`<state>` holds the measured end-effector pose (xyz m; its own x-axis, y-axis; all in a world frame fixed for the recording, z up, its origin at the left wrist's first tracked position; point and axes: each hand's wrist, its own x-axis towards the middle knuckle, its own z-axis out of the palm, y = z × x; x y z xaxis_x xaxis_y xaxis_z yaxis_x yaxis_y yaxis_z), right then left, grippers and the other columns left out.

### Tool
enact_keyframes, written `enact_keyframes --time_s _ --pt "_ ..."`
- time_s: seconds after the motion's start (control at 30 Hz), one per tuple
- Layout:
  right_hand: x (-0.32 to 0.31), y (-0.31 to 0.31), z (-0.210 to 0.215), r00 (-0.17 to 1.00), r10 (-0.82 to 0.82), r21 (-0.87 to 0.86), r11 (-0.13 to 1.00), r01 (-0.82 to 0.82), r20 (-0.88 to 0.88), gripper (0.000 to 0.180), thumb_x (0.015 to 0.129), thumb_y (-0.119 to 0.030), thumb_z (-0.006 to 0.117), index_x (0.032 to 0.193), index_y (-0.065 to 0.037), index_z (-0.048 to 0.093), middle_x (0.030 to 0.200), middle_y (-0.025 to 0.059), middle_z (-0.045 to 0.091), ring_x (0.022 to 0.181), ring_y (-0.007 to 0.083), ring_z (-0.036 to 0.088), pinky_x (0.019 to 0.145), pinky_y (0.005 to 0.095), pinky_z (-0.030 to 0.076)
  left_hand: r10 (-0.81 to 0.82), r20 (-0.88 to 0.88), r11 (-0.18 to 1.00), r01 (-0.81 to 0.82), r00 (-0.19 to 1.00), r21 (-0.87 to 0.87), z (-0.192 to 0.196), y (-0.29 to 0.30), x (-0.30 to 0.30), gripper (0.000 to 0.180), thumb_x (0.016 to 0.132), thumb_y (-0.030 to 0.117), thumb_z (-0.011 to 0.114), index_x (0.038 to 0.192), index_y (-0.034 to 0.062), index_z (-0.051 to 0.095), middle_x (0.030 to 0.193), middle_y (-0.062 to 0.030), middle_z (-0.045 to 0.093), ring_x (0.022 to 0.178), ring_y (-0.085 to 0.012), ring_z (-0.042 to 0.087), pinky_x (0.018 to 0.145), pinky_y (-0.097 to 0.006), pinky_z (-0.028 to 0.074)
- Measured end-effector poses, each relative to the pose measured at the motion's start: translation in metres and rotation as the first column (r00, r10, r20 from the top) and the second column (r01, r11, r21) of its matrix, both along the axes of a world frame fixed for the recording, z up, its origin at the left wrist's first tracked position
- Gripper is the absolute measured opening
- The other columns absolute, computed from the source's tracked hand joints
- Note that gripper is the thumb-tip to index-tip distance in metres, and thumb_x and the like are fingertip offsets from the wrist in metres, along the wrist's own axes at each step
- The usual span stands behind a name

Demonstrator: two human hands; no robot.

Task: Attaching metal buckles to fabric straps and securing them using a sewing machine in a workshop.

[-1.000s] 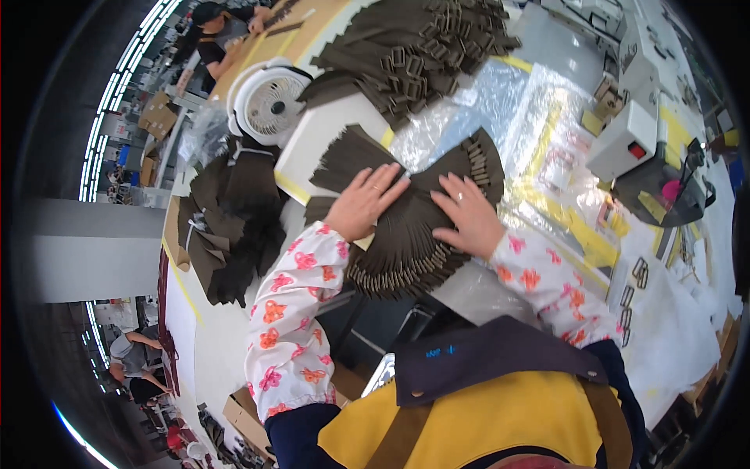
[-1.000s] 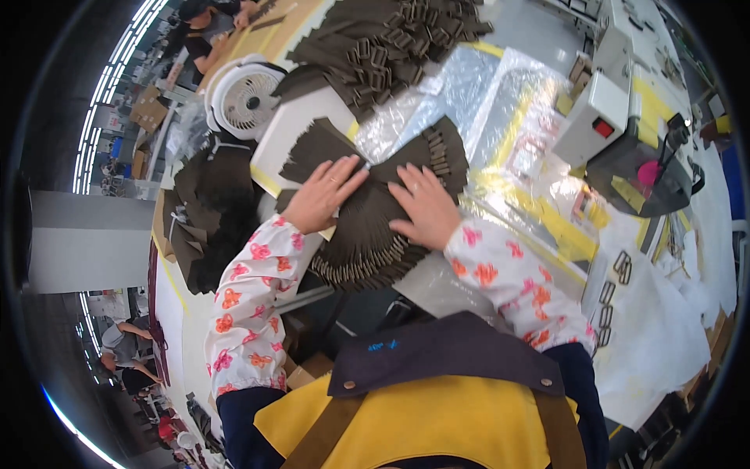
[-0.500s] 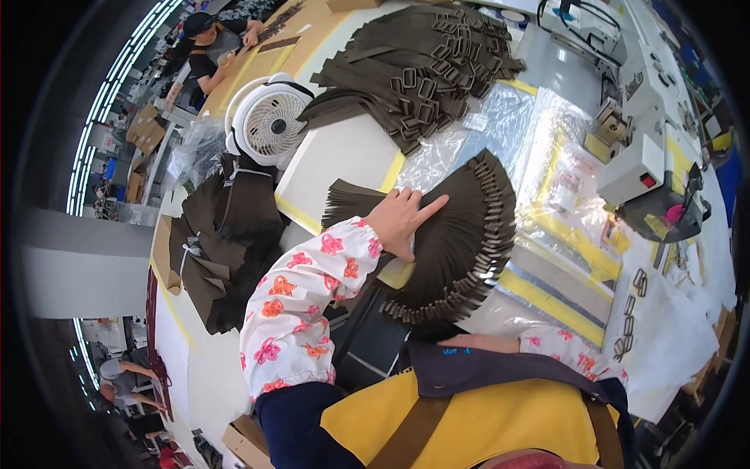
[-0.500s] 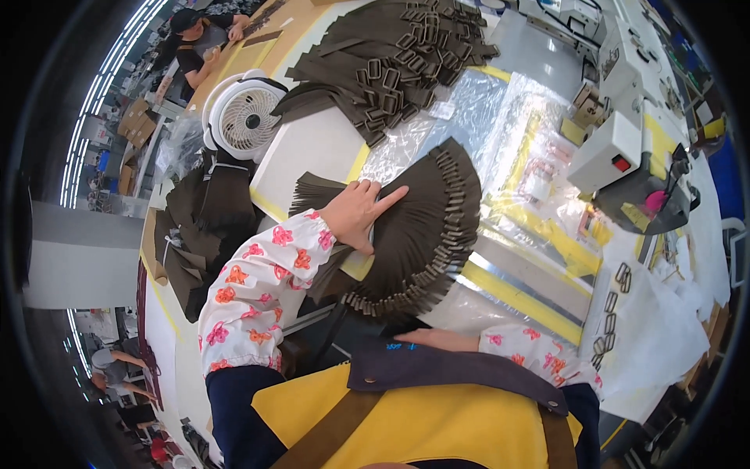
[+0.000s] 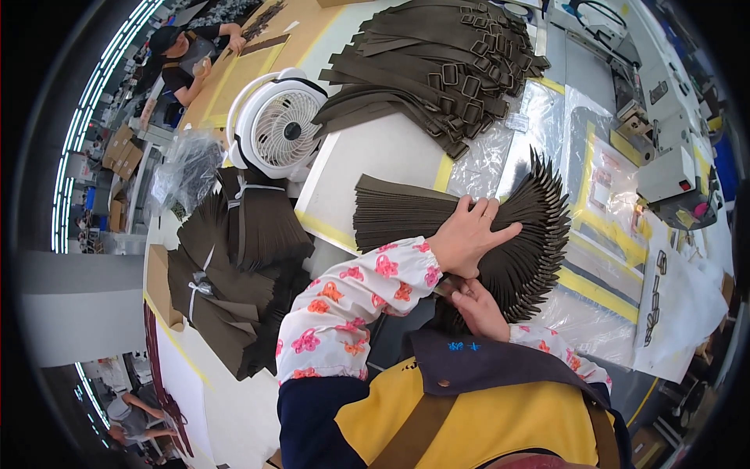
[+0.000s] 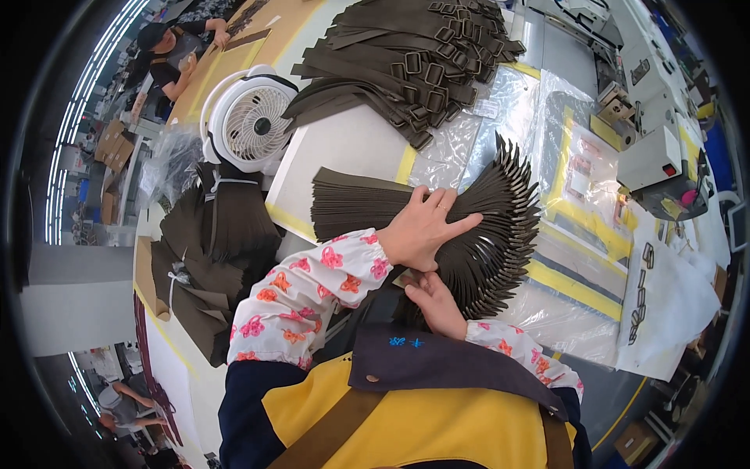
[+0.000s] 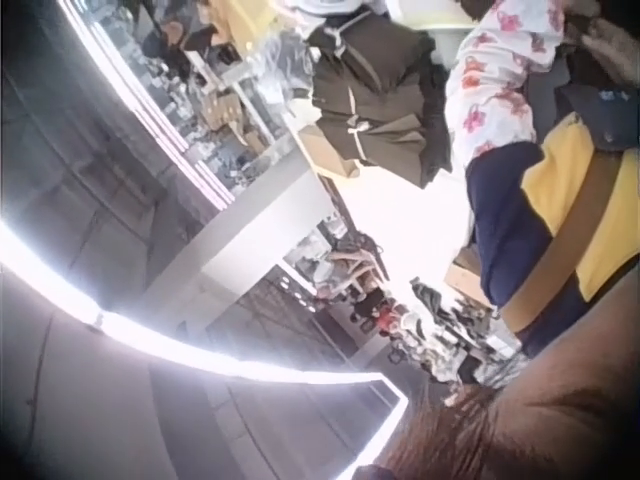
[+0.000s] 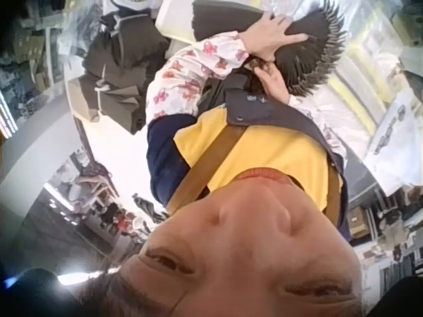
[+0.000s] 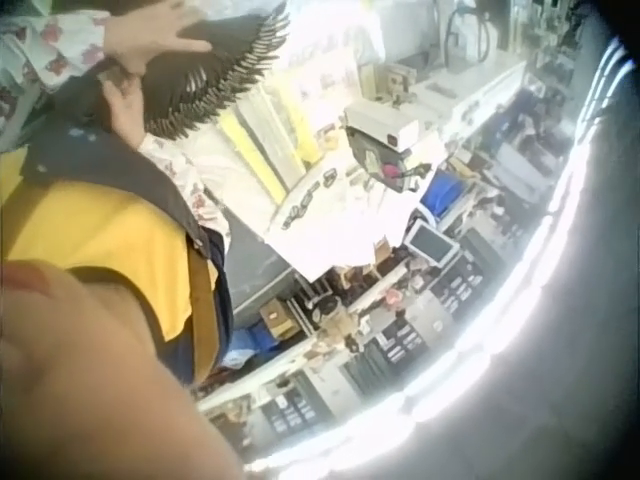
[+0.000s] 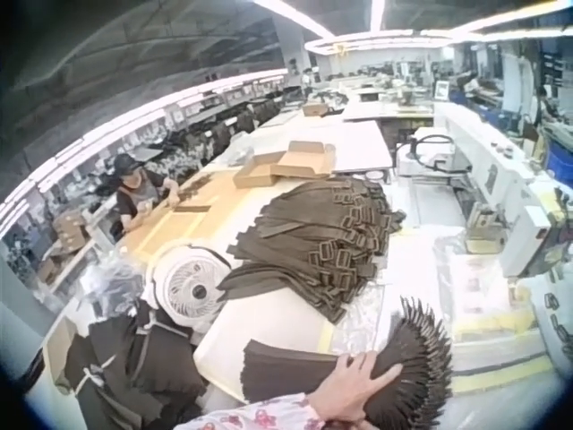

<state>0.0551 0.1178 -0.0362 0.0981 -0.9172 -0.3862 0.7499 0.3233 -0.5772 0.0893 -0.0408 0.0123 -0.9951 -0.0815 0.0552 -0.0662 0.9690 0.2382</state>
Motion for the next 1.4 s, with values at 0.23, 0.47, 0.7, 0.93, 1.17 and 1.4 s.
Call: enact_keyframes --time_s 0.23,0.47,0.7,0.93,1.17,1.4 --pt "0.009 -0.040 0.017 0.351 -0.231 -0.310 0.932 -0.187 -0.908 0.071 0.074 -0.006 0.060 0.130 0.007 0.019 0.129 0.0236 0.030 0.123 0.0343 0.029 0.102 0.0347 0.022 0.288 -0.310 0.944 -0.323 0.906 -0.064 0.039 -0.024 0.031 0.086 0.041 0.023 0.073 0.122 0.0208 0.045 0.113 -0.0236 0.042 0.102 -0.0344 0.044 0.081 -0.044 0.031" --pt "-0.028 -0.115 0.008 -0.207 -0.363 -0.244 0.863 -0.442 -0.909 0.061 0.073 -0.017 0.065 0.121 0.008 0.037 0.123 0.0292 0.038 0.113 0.0420 0.038 0.095 0.0417 0.033 0.773 -0.407 0.589 -0.788 0.486 0.177 -0.008 -0.070 0.051 0.098 0.039 0.035 0.072 0.127 0.0128 0.035 0.113 -0.0262 0.039 0.101 -0.0375 0.040 0.082 -0.046 0.030" --pt "-0.040 -0.074 -0.021 -0.303 -0.454 -0.106 0.680 -0.726 -0.837 0.043 0.076 -0.012 0.060 0.115 0.003 0.047 0.124 0.0214 0.044 0.116 0.0377 0.040 0.099 0.0466 0.029 0.877 -0.095 0.480 -0.865 0.470 0.147 -0.053 -0.074 0.094 0.082 0.066 0.054 0.063 0.129 0.0099 0.037 0.127 -0.0313 0.031 0.121 -0.0431 0.027 0.097 -0.054 0.020" --pt "-0.050 -0.066 -0.025 -0.222 -0.487 -0.236 0.712 -0.661 -0.845 0.034 0.073 -0.003 0.057 0.106 0.000 0.053 0.121 0.0165 0.048 0.115 0.0334 0.044 0.099 0.0490 0.029 0.859 -0.366 0.435 -0.888 0.359 0.149 0.019 -0.027 0.222 0.036 0.072 0.026 0.066 0.101 0.0059 0.059 0.095 -0.0114 0.062 0.089 -0.0282 0.058 0.076 -0.036 0.047" --pt "-0.056 -0.066 -0.025 -0.204 -0.472 -0.250 0.730 -0.637 -0.858 0.029 0.070 0.001 0.056 0.100 -0.001 0.057 0.115 0.0152 0.052 0.110 0.0328 0.048 0.097 0.0482 0.032 0.901 -0.306 -0.312 -0.949 -0.308 0.036 0.102 -0.024 0.380 0.054 0.073 0.041 0.064 0.114 0.0076 0.053 0.100 -0.0151 0.061 0.093 -0.0283 0.059 0.079 -0.036 0.046" --pt "-0.045 -0.068 -0.022 -0.212 -0.516 -0.296 0.730 -0.616 -0.830 0.024 0.069 0.003 0.056 0.093 -0.001 0.058 0.108 0.0140 0.055 0.103 0.0320 0.052 0.093 0.0461 0.037 0.527 0.214 -0.794 -0.566 -0.823 -0.222 0.042 -0.089 0.477 0.130 0.037 0.075 0.066 0.140 0.0158 0.012 0.136 -0.0329 0.017 0.126 -0.0440 0.024 0.100 -0.045 0.028"
